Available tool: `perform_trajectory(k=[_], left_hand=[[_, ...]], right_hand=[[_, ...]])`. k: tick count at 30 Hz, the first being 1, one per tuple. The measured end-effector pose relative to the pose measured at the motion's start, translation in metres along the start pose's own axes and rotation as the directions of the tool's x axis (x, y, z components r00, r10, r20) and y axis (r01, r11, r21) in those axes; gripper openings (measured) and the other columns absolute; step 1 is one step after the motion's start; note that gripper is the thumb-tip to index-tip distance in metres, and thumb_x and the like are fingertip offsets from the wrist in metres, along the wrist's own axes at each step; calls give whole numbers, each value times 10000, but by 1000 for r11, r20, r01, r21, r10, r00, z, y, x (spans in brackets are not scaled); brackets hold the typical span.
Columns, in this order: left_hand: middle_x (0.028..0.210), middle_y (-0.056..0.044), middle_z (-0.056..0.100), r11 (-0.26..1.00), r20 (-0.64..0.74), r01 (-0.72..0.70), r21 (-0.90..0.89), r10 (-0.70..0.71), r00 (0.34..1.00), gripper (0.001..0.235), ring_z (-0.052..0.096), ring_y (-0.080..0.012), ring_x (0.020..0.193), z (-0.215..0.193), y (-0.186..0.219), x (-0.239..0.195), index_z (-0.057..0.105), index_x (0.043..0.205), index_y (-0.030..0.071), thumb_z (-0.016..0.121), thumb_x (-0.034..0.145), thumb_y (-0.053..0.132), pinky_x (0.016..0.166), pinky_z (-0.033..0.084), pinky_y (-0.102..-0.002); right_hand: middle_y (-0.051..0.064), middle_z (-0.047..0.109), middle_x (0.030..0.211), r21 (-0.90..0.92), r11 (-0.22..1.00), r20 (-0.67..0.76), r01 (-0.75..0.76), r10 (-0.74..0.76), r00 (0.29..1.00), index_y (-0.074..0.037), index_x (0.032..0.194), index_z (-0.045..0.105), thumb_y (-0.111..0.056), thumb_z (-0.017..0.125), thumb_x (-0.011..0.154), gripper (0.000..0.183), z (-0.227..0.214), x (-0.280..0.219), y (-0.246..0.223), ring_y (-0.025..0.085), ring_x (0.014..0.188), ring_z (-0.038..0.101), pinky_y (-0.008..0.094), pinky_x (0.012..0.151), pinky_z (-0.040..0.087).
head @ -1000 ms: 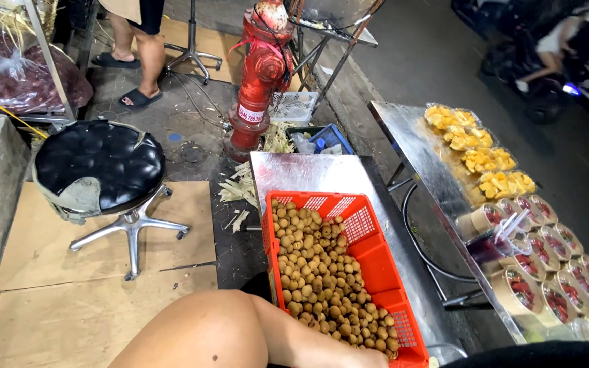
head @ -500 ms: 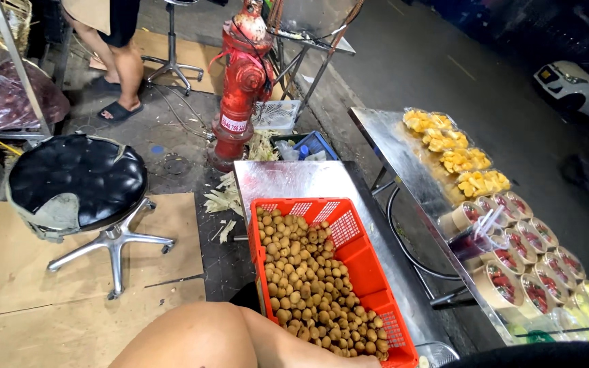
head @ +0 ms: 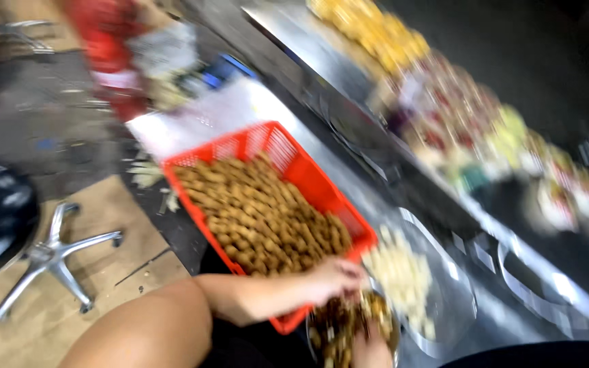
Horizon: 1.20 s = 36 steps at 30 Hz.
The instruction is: The recorder is peeling longans and placing the flesh into a metal tray.
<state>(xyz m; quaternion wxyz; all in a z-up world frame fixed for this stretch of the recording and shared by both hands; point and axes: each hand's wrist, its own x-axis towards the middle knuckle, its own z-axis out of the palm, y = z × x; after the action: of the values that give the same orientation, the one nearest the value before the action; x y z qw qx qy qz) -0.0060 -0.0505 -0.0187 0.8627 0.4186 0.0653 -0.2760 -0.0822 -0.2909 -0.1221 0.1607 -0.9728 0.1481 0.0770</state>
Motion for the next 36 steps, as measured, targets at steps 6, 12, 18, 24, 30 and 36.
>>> perform_trajectory(k=[6,12,18,24,30,36], left_hand=[[1082,-151,715,989,123,-25,144,7,992,443,746,-257,891,12,15,-21,648,1255,28,710,828,-70,784,658,-381],[1312,-72,658,760,341,-362,540,196,919,293,645,-183,1145,28,50,-47,638,1315,64,636,1023,65,944,545,-284],[1309,-69,627,710,376,-483,513,319,870,238,656,-194,1195,20,25,-36,707,1228,144,648,998,150,1029,583,-306],[1276,-75,489,478,419,-625,617,473,775,219,550,-206,1171,54,11,5,770,1216,214,732,1001,193,1049,541,-363],[1154,-73,672,732,359,-416,540,246,900,458,612,-134,876,104,69,55,585,1363,147,629,917,54,714,558,-247],[1074,-160,736,-157,268,-268,950,-25,963,199,721,-273,1038,27,145,39,722,1017,70,530,999,119,867,560,-443]], right_hand=[[101,658,1094,874,411,-234,259,-110,966,-82,1535,544,35,593,996,554,-83,-85,-91,242,823,608,343,671,502],[-6,565,739,993,22,113,-112,-25,993,-126,1471,590,-61,559,1026,450,-115,-89,-133,59,497,411,211,421,331],[34,596,702,998,-36,51,-49,46,998,-97,1402,639,-54,561,1043,370,-132,-94,-150,93,460,425,240,384,325],[45,615,712,960,-278,43,20,221,974,-94,1390,589,-25,528,1017,385,-129,-85,-137,92,451,439,223,375,310],[14,606,755,999,24,-50,45,309,950,-62,1479,569,-6,513,1051,435,-110,-97,-108,65,493,414,227,402,287],[0,589,706,897,441,-105,-31,281,954,-98,1440,578,-2,587,998,453,-73,-101,-65,65,499,447,240,417,341]])
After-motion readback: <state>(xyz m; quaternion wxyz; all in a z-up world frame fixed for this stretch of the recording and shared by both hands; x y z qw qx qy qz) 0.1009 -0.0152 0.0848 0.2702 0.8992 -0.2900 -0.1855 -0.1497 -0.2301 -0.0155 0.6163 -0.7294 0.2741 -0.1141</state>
